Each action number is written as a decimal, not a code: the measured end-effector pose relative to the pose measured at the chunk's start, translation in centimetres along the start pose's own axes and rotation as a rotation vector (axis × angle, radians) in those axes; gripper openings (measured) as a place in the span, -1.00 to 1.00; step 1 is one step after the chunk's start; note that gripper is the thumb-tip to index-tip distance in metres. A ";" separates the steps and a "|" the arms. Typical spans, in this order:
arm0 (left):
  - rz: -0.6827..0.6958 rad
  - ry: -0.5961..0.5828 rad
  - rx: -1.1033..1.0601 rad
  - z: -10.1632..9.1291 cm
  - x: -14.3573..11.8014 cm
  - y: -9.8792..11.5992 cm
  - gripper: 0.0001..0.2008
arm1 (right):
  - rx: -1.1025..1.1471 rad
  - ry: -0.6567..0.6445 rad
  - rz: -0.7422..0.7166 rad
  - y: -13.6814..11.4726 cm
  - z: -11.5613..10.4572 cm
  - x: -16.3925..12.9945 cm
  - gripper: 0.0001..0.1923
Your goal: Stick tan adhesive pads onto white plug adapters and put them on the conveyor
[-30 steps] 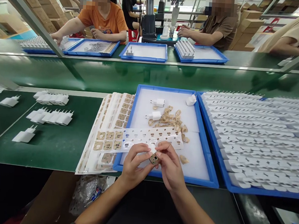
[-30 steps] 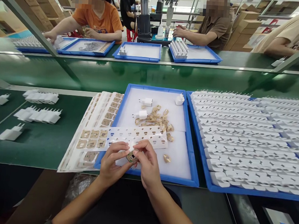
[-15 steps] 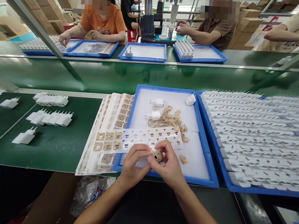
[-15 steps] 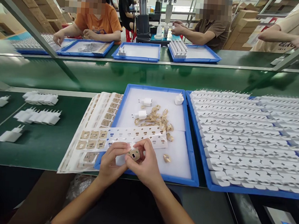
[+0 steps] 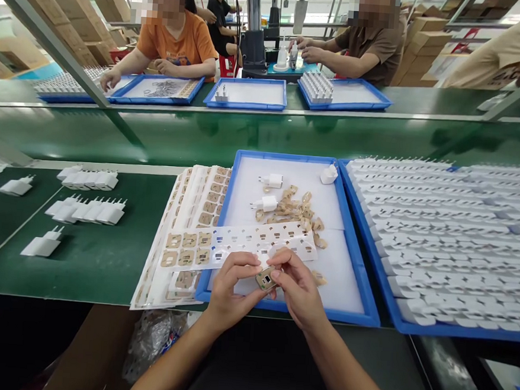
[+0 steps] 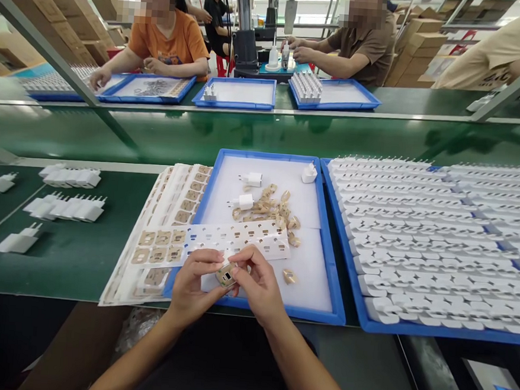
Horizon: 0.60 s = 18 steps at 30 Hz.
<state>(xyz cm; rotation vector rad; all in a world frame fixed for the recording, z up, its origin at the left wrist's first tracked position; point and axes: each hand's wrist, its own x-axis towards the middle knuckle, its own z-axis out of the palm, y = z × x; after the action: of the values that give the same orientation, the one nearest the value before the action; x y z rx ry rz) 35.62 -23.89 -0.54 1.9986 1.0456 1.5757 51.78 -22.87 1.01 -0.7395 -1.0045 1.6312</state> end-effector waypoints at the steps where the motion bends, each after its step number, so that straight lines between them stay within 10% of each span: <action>1: 0.016 0.002 0.015 0.0 0.0 0.0 -0.64 | -0.004 0.013 -0.011 0.0 0.2 0.0 -0.92; 18: 0.124 0.058 0.140 0.4 -0.1 0.3 -0.61 | -0.036 0.065 -0.052 0.0 1.2 -0.1 -0.92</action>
<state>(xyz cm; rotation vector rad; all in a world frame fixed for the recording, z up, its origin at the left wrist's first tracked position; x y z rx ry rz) 36.11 -24.08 -0.49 2.1604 1.1005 1.6746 50.80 -23.23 1.58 -0.7793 -1.0009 1.5380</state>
